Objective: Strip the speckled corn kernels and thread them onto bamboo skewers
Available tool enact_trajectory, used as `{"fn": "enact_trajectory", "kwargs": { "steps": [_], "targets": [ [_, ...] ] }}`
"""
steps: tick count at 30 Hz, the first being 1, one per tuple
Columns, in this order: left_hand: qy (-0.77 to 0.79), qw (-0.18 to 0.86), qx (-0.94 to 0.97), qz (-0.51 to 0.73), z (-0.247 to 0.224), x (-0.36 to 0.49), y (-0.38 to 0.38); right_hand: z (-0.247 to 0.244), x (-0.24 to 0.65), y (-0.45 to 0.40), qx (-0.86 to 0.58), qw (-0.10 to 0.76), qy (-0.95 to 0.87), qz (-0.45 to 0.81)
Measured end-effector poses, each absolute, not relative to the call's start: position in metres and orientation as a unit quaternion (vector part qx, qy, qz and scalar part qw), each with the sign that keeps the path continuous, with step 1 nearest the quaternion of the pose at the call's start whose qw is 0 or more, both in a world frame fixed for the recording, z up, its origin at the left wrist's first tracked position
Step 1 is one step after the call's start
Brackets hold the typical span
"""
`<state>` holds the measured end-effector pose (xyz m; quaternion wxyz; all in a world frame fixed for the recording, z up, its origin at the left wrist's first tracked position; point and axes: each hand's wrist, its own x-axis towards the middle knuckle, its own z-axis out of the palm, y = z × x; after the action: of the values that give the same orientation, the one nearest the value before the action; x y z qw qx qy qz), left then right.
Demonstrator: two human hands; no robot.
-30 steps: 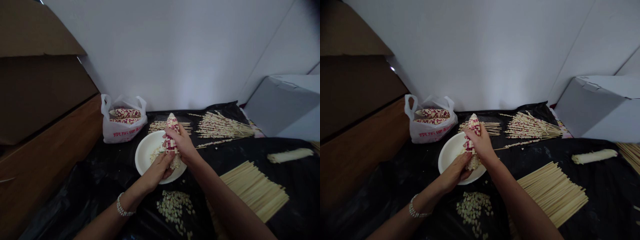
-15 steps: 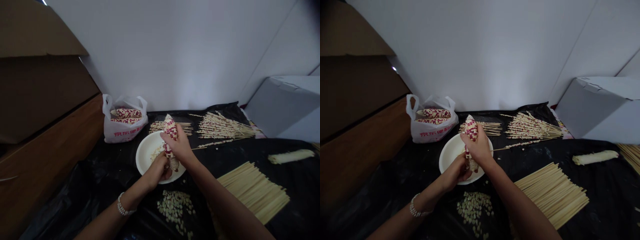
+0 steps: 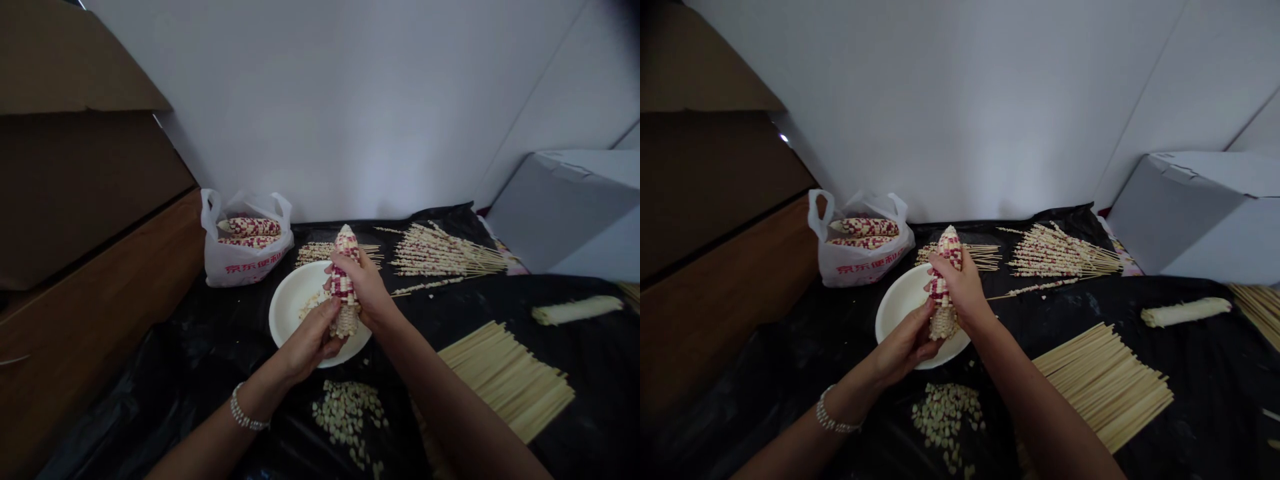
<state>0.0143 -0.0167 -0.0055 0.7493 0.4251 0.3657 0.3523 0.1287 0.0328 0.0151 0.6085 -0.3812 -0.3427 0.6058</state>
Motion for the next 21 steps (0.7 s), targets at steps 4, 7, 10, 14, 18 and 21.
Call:
{"fn": "enact_trajectory", "kwargs": {
  "steps": [4, 7, 10, 14, 18, 21],
  "targets": [
    [0.38, 0.719, 0.456, 0.361, -0.006, 0.016, -0.018, 0.014, 0.129, 0.034, -0.377, 0.609, -0.334, 0.613],
    [0.387, 0.713, 0.457, 0.364, -0.007, 0.017, -0.018, 0.015, 0.13, 0.034, -0.378, 0.61, -0.332, 0.612],
    [0.374, 0.72, 0.456, 0.365, -0.01, 0.016, -0.017, 0.014, 0.128, 0.033, -0.379, 0.612, -0.342, 0.604],
    [0.382, 0.707, 0.479, 0.352, -0.017, 0.011, -0.015, 0.007, 0.123, 0.031, -0.425, 0.61, -0.412, 0.526],
    [0.4, 0.704, 0.481, 0.337, -0.018, 0.007, -0.014, 0.002, 0.12, 0.03, -0.459, 0.597, -0.475, 0.455],
    [0.405, 0.702, 0.479, 0.337, -0.016, 0.007, -0.014, 0.004, 0.12, 0.028, -0.479, 0.582, -0.502, 0.425]
  ]
}}
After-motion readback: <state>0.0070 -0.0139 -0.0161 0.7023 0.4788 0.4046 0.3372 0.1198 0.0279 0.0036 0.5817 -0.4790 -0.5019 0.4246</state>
